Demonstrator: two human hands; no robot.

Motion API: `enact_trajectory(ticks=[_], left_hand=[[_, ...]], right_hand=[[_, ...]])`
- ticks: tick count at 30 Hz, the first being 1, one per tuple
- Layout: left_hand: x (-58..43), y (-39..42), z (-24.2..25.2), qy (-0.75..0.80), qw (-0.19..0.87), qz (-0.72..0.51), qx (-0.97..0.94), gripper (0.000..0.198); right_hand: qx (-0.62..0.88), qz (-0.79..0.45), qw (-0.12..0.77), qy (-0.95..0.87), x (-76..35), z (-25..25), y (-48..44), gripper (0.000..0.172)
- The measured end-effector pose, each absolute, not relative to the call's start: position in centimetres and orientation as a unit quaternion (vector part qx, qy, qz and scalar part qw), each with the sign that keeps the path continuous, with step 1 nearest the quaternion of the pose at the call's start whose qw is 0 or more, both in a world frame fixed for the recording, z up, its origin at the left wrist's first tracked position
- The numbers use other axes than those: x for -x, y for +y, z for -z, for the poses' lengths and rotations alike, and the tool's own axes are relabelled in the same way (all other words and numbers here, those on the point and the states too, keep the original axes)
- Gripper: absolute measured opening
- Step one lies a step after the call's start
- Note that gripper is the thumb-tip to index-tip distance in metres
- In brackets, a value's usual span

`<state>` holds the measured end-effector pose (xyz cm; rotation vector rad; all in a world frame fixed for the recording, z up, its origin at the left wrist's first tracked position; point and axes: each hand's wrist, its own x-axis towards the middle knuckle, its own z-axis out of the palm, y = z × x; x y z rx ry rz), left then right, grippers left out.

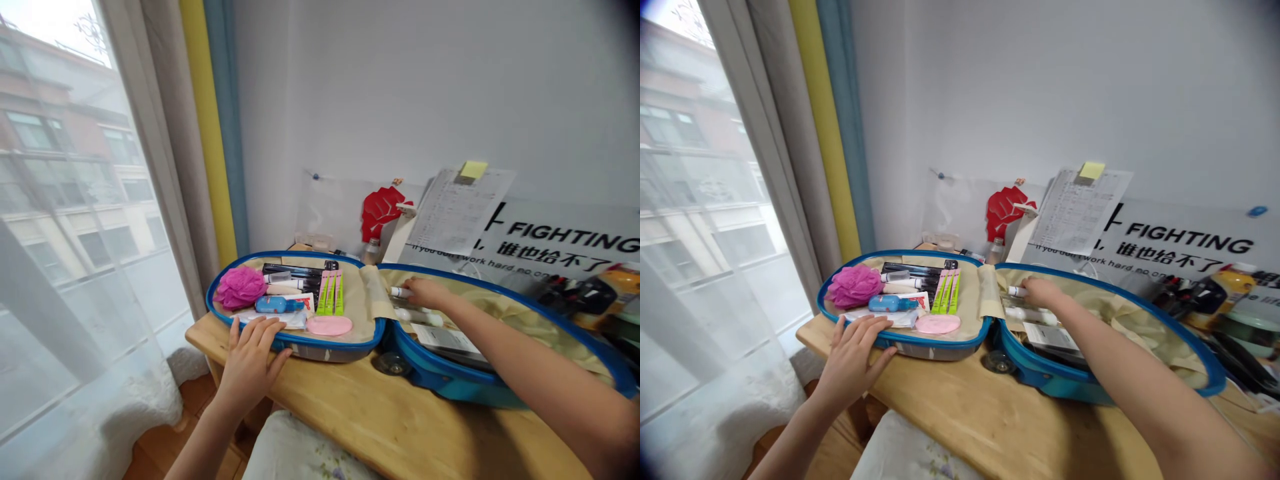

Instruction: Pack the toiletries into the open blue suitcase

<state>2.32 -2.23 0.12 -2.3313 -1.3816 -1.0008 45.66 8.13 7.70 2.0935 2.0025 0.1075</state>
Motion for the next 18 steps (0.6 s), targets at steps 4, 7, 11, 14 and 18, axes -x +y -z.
enact_trajectory(ticks=[4, 7, 11, 14, 18], left_hand=[[-2.3, -2.2, 0.0, -0.475, 0.122, 0.343, 0.801, 0.033], [-2.3, -2.2, 0.0, -0.476, 0.121, 0.346, 0.799, 0.032], [-2.3, -2.3, -0.1, -0.476, 0.119, 0.346, 0.800, 0.031], [-2.3, -2.4, -0.2, -0.477, 0.118, 0.343, 0.801, 0.032], [-2.3, -2.4, -0.3, -0.475, 0.120, 0.346, 0.800, 0.032]], right_hand=[[-0.750, -0.064, 0.081, 0.653, -45.7, -9.9, 7.4, 0.034], [-0.762, -0.086, 0.028, 0.641, -45.1, -12.1, 6.8, 0.037], [-0.732, -0.089, -0.039, 0.674, -41.9, -14.2, 6.1, 0.035], [-0.687, -0.073, -0.060, 0.720, -38.0, -14.7, 5.4, 0.036], [-0.624, -0.047, -0.043, 0.779, -32.7, -14.1, 4.9, 0.033]])
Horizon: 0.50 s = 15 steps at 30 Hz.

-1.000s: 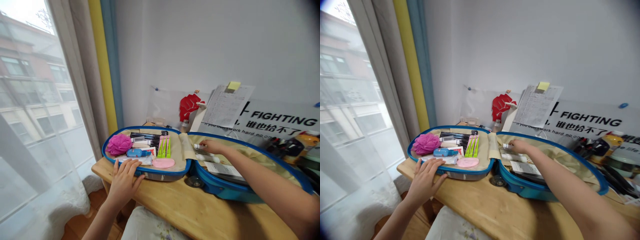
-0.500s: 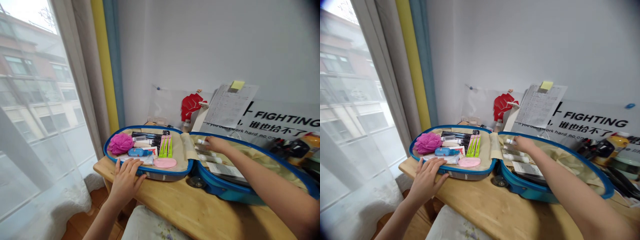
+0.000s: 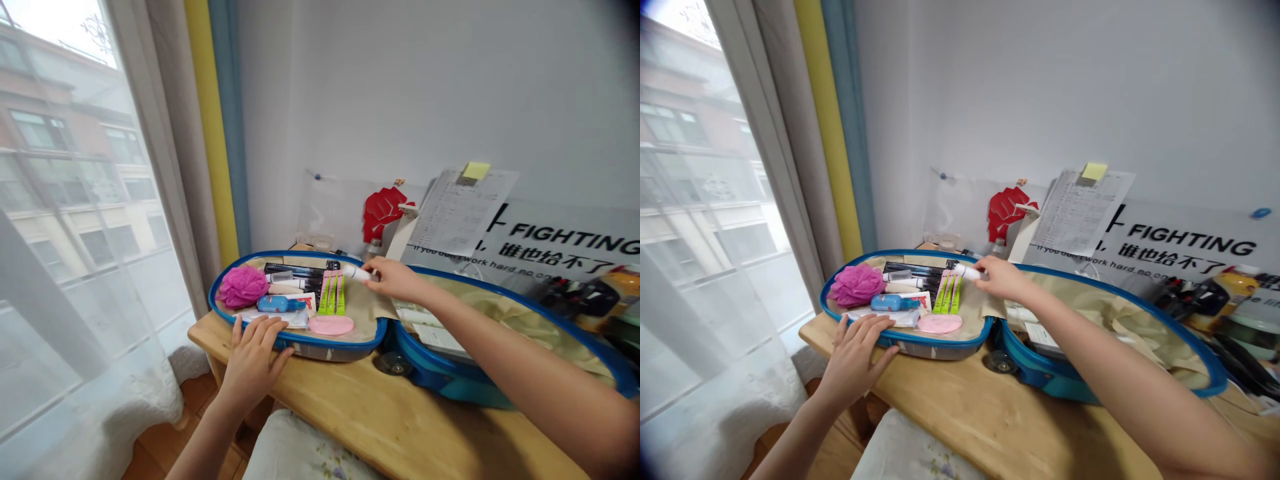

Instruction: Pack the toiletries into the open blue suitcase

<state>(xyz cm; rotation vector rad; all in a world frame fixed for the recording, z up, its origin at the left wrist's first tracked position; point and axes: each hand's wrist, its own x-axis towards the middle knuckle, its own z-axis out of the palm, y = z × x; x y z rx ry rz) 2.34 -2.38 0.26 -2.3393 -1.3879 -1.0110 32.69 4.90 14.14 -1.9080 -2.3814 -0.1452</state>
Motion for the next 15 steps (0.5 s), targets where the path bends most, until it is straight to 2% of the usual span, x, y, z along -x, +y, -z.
enact_trajectory(ticks=[8, 15], left_hand=[[-2.4, -2.3, -0.2, -0.477, 0.118, 0.350, 0.797, 0.032], [-2.5, -2.4, -0.3, -0.477, 0.110, 0.358, 0.795, 0.031]], right_hand=[[0.577, 0.038, -0.055, -0.814, -26.9, -12.0, 7.8, 0.032], [0.573, 0.047, -0.093, -0.813, -24.5, -11.3, 10.3, 0.033]])
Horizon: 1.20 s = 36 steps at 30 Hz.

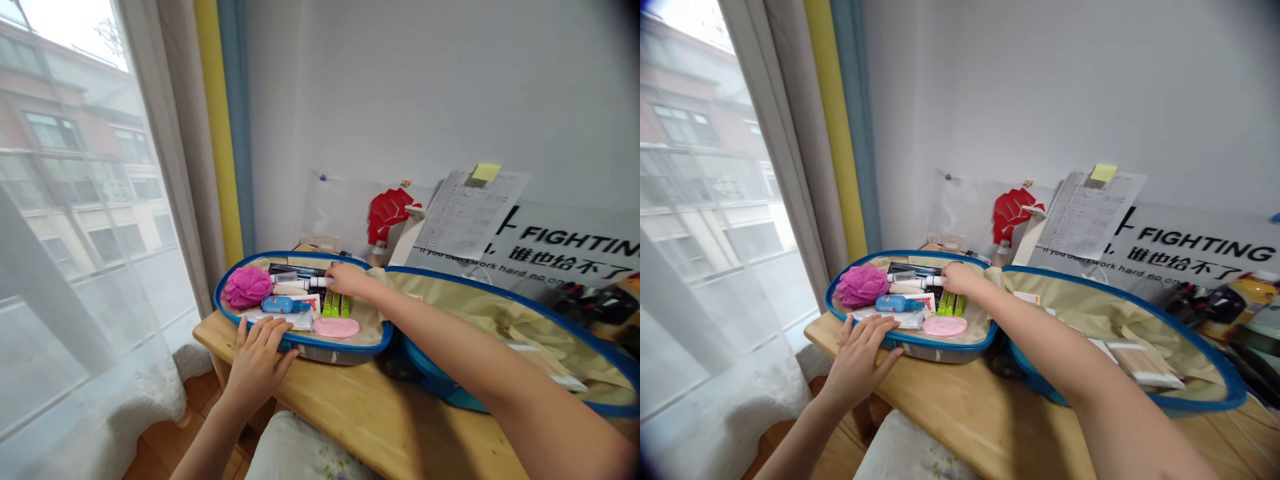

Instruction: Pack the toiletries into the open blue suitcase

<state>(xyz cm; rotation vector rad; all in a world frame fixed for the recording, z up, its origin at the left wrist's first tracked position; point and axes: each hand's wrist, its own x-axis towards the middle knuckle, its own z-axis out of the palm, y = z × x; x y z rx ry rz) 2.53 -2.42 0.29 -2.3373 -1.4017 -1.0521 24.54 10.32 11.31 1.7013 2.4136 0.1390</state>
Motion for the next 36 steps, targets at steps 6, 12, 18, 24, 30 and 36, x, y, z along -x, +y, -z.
enact_trajectory(ticks=[6, 12, 18, 24, 30, 36], left_hand=[[-2.6, -2.4, -0.3, -0.479, 0.094, 0.366, 0.792, 0.031], [-2.6, -2.4, -0.3, -0.476, 0.095, 0.374, 0.790, 0.030], [-2.6, -2.4, -0.3, -0.477, 0.100, 0.364, 0.794, 0.031], [-2.5, -2.4, -0.2, -0.476, 0.110, 0.352, 0.798, 0.032], [-2.5, -2.3, -0.2, -0.475, 0.105, 0.353, 0.799, 0.032], [-2.5, -2.4, -0.3, -0.478, 0.105, 0.351, 0.798, 0.032]], right_hand=[[-0.559, -0.028, 0.124, 0.819, -23.6, -10.4, 10.7, 0.033], [-0.565, -0.017, 0.152, 0.810, -23.5, -10.3, 10.0, 0.033], [-0.558, -0.002, 0.146, 0.817, -23.5, -10.0, 9.6, 0.033], [-0.555, 0.016, 0.130, 0.822, -23.6, -9.8, 9.8, 0.034], [-0.557, 0.030, 0.134, 0.819, -23.6, -10.1, 9.3, 0.033], [-0.563, 0.002, 0.132, 0.816, -23.7, -10.1, 9.0, 0.033]])
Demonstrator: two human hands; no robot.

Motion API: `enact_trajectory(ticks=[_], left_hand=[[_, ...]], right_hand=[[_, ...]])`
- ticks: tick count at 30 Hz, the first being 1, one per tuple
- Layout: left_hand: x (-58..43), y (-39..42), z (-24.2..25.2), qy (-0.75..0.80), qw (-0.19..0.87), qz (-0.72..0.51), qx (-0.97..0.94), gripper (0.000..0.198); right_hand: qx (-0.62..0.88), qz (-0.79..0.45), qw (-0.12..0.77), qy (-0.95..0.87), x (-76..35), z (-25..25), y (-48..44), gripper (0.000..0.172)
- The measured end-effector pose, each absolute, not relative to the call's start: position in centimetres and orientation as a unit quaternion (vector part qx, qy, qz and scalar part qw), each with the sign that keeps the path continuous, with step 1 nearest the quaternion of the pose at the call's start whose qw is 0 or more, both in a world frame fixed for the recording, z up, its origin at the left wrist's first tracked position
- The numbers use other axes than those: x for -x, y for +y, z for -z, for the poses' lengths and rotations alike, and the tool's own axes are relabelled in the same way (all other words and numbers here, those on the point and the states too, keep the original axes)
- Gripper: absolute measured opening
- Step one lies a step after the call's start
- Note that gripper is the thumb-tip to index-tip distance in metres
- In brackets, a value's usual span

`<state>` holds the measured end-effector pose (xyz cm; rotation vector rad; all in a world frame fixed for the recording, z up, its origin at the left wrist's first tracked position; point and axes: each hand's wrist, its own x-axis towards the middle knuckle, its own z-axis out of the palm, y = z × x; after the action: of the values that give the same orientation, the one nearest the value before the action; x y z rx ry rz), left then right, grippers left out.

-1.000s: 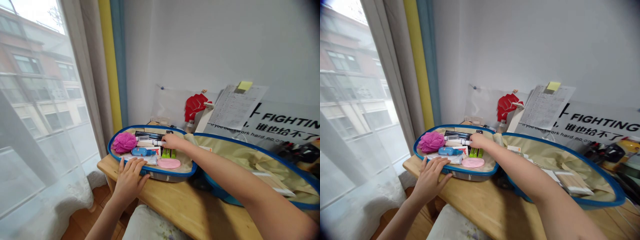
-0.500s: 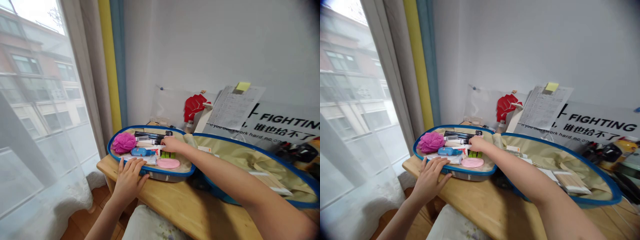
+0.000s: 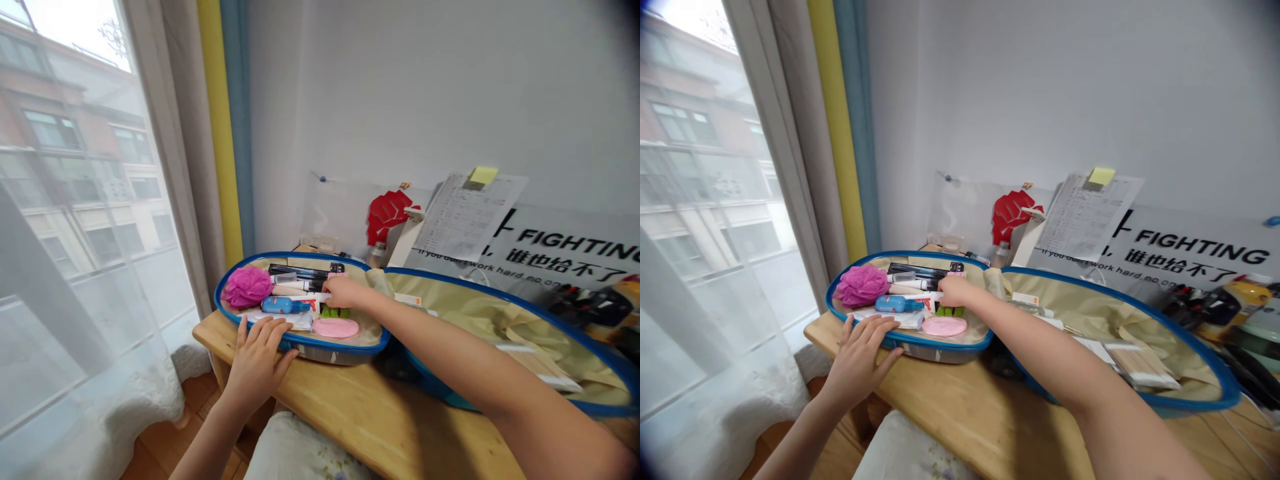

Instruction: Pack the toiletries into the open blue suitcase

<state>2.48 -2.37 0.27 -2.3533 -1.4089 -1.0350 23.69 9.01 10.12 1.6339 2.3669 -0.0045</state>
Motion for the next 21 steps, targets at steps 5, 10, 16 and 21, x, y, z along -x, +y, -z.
enact_trajectory(ticks=[5, 10, 16, 21], left_hand=[[-2.5, -2.5, -0.3, -0.479, 0.103, 0.355, 0.796, 0.032], [-2.6, -2.5, -0.5, -0.482, 0.098, 0.360, 0.793, 0.030], [-2.6, -2.6, -0.5, -0.482, 0.086, 0.368, 0.790, 0.030], [-2.7, -2.5, -0.4, -0.479, 0.082, 0.377, 0.788, 0.031]], right_hand=[[-0.590, -0.044, 0.094, 0.801, -24.4, -11.6, 10.0, 0.035], [-0.571, -0.037, 0.068, 0.818, -22.7, -11.7, 11.3, 0.034], [-0.522, -0.016, 0.048, 0.851, -19.0, -10.2, 11.6, 0.035], [-0.491, 0.006, 0.033, 0.870, -17.4, -9.7, 11.1, 0.034]])
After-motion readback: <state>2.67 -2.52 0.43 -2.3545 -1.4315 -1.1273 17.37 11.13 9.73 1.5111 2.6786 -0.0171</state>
